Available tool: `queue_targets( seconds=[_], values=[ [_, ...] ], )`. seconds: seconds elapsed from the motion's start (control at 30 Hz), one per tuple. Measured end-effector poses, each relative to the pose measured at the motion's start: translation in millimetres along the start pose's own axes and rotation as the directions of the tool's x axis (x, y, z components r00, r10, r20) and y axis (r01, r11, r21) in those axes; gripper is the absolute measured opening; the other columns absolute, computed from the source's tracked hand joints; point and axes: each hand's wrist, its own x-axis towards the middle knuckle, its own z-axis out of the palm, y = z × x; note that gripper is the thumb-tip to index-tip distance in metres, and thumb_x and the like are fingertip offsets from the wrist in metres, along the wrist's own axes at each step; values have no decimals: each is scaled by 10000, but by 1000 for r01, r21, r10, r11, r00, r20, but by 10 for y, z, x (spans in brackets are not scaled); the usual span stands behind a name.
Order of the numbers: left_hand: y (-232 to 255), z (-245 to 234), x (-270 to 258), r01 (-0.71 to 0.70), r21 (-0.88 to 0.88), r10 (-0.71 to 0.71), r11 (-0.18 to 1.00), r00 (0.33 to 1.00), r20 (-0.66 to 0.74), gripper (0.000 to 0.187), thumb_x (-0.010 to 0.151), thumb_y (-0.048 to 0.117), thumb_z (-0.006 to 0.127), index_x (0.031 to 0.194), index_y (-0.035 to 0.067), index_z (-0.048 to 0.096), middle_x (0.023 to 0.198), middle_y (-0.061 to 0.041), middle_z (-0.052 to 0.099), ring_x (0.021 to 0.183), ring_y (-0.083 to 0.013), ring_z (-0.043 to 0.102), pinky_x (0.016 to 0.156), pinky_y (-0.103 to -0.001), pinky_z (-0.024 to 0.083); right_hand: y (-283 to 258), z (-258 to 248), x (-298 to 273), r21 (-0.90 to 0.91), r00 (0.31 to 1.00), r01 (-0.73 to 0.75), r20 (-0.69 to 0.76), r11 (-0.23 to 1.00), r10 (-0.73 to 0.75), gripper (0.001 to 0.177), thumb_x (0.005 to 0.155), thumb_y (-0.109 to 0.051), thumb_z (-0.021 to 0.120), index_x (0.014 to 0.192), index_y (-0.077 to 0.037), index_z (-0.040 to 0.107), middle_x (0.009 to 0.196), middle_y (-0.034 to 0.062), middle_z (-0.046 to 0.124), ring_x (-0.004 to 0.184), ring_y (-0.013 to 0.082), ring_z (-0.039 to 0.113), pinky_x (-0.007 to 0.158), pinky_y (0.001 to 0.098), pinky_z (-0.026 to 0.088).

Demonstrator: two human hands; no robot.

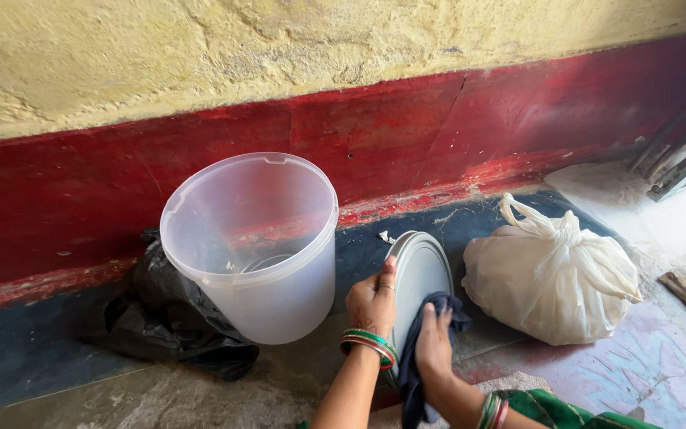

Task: The person wipes a metal lid with a dark cloth, then wipes the inside and outside of a translucent plastic bucket with the same cloth. The cleaned lid is placed against the wall, and the bucket remains on the floor.

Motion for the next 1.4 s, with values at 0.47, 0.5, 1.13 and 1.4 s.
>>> queue_targets(
  seconds=[0.47, 0.5, 1.13, 1.4],
  values=[
    [596, 155, -201, -266, 8, 260, 964, 949, 178, 617, 973, 603, 521, 836, 44, 744, 724, -231, 674, 733, -445, 680, 664, -495, 512, -715, -162, 323, 267, 911, 413, -102, 871, -401, 620, 1057, -408, 386, 1525, -7, 460, 1440, 197, 605, 1295, 276, 570, 1111, 340, 384],
    [587, 147, -192, -235, 19, 228, 972, 957, 178, 634, 967, 610, 522, 806, 34, 733, 704, -231, 666, 714, -437, 680, 657, -491, 511, -637, -186, 498, 212, 899, 437, -102, 874, -425, 615, 1063, -409, 383, 1518, -1, 451, 1464, 198, 575, 1324, 275, 540, 1119, 341, 362],
    [247, 52, 39, -79, 55, 74, 995, 994, 77, 707, 943, 655, 514, 760, 4, 720, 681, -221, 675, 693, -378, 690, 688, -476, 509, -201, 134, -274, 235, 853, 492, 66, 838, -519, 689, 1032, -329, 408, 1592, 15, 199, 1709, 157, 185, 1585, 248, 131, 1226, 336, 103],
    [516, 96, -60, -176, 34, 164, 984, 962, 217, 640, 924, 651, 528, 833, 58, 749, 668, -217, 661, 656, -398, 676, 627, -475, 504, -880, -106, 134, 342, 809, 574, -95, 744, -580, 633, 1071, -336, 398, 1587, 18, 306, 1598, 196, 399, 1464, 278, 358, 1194, 344, 247]
  ],
)
